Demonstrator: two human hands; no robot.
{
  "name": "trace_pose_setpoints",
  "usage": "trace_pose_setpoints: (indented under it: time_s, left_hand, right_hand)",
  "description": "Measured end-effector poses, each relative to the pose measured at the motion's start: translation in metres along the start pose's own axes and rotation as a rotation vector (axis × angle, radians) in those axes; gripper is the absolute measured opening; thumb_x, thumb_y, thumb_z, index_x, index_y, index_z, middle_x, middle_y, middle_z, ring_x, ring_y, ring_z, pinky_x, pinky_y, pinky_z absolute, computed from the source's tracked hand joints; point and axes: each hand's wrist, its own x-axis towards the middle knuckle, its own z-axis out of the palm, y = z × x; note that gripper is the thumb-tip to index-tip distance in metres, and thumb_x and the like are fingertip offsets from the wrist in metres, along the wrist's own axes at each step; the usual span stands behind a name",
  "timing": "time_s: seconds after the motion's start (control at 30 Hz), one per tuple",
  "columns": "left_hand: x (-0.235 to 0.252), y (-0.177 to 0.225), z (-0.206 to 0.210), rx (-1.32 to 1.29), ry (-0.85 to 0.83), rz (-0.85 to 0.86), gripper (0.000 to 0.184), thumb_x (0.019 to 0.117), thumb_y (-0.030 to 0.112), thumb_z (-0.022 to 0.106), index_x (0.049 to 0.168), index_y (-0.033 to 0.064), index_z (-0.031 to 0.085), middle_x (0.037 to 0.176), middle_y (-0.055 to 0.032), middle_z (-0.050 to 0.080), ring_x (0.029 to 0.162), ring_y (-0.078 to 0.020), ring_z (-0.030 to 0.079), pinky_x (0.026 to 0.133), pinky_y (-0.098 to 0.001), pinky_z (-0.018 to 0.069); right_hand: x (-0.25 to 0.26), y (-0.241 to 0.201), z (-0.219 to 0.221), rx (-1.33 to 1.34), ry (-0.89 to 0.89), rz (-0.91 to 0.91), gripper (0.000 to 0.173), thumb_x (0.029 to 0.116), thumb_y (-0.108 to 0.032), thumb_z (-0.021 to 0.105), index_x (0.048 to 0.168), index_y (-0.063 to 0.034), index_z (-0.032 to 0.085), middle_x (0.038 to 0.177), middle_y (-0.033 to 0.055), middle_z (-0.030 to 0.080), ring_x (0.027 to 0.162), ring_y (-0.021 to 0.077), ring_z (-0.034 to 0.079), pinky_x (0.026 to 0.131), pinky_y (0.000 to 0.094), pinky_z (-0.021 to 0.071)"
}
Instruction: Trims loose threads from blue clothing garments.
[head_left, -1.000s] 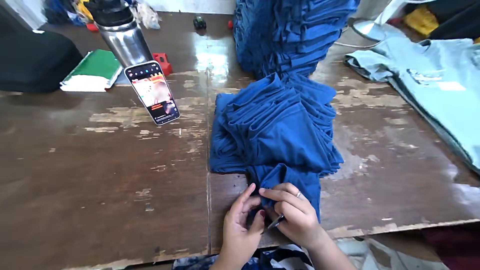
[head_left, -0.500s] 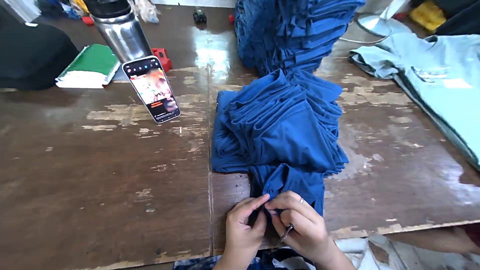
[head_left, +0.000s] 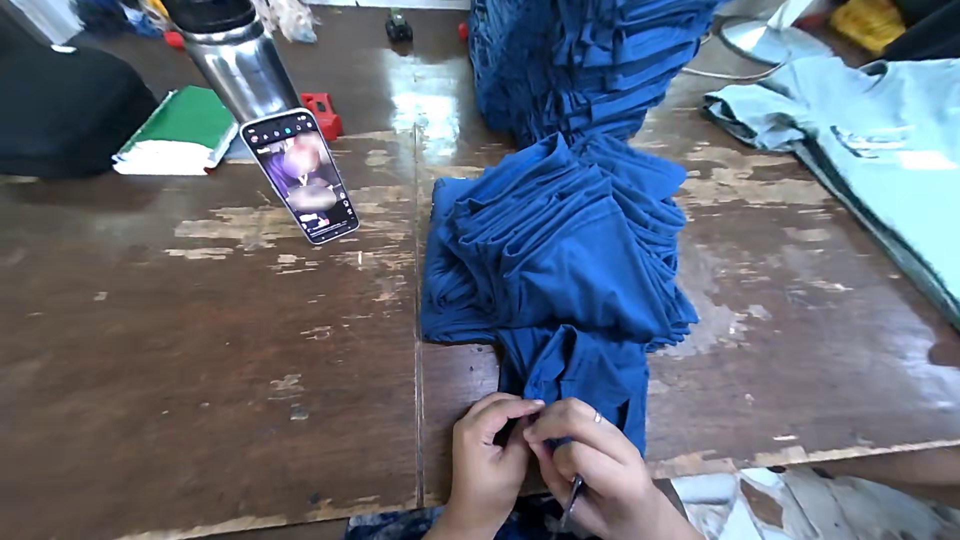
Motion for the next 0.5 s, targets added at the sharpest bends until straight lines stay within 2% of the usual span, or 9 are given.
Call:
trace_pose_setpoints:
  time_s: [0.1, 0.13, 0.2, 0.27, 0.33, 0.5]
  left_hand:
    - [-0.001, 0.007, 0.0, -0.093, 0.049, -0.112, 0.011, 0.0914, -0.003, 0.067, 0.101, -0.001, 0.073, 0.1, -0.0021, 0.074, 0.093, -0.0042, 0.071, 0.085, -0.0212, 0.0598]
    - [0.0, 0.011, -0.001, -0.109, 0.068, -0.139, 0.013, 0.0914, -0.005, 0.067, 0.102, -0.0006, 0.072, 0.1, -0.0002, 0.075, 0.092, -0.0031, 0.071, 0.084, -0.0207, 0.0598]
    - [0.002, 0.014, -0.001, -0.129, 0.103, -0.169, 0.012, 0.0915, -0.005, 0.065, 0.101, 0.0013, 0.07, 0.096, 0.0033, 0.075, 0.088, -0.0009, 0.07, 0.081, -0.0191, 0.0593]
    - [0.003, 0.015, -0.002, -0.177, 0.13, -0.204, 0.01, 0.0927, -0.002, 0.066, 0.099, 0.004, 0.071, 0.093, 0.0045, 0.074, 0.085, -0.0008, 0.07, 0.079, -0.019, 0.0588]
    - [0.004, 0.013, -0.003, -0.24, 0.151, -0.24, 0.008, 0.0939, 0.001, 0.067, 0.096, 0.0082, 0.071, 0.09, 0.0058, 0.074, 0.083, -0.0007, 0.069, 0.078, -0.0193, 0.0582]
    - [0.002, 0.011, -0.008, -0.388, 0.16, -0.318, 0.005, 0.0975, 0.013, 0.067, 0.094, 0.0135, 0.07, 0.088, 0.0047, 0.073, 0.082, -0.0047, 0.07, 0.082, -0.0257, 0.0593]
  right_hand:
    - [-0.008, 0.004, -0.004, 0.004, -0.017, 0.185, 0.019, 0.0991, -0.023, 0.062, 0.093, -0.011, 0.049, 0.119, 0.0074, 0.057, 0.112, 0.0085, 0.059, 0.094, 0.0198, 0.052]
    - [-0.011, 0.007, -0.006, -0.012, -0.041, 0.247, 0.026, 0.1009, -0.032, 0.06, 0.095, -0.0091, 0.05, 0.121, 0.009, 0.056, 0.112, 0.0072, 0.058, 0.092, 0.0182, 0.0511]
    - [-0.019, 0.013, -0.009, -0.045, -0.103, 0.353, 0.047, 0.1037, -0.051, 0.052, 0.099, -0.0041, 0.055, 0.116, 0.0124, 0.057, 0.1, 0.0081, 0.058, 0.082, 0.0187, 0.0505]
    - [-0.026, 0.016, -0.012, -0.076, -0.163, 0.41, 0.048, 0.1055, -0.05, 0.047, 0.095, -0.0044, 0.058, 0.108, 0.012, 0.06, 0.095, 0.0116, 0.059, 0.081, 0.023, 0.0509]
    - [-0.031, 0.016, -0.014, -0.124, -0.186, 0.409, 0.044, 0.1057, -0.046, 0.047, 0.09, -0.0063, 0.057, 0.105, 0.0108, 0.06, 0.093, 0.0123, 0.058, 0.08, 0.0233, 0.0502]
    - [-0.033, 0.013, -0.014, -0.246, -0.223, 0.382, 0.042, 0.1046, -0.044, 0.049, 0.09, -0.0065, 0.062, 0.107, 0.0123, 0.063, 0.097, 0.0174, 0.061, 0.084, 0.0277, 0.0516]
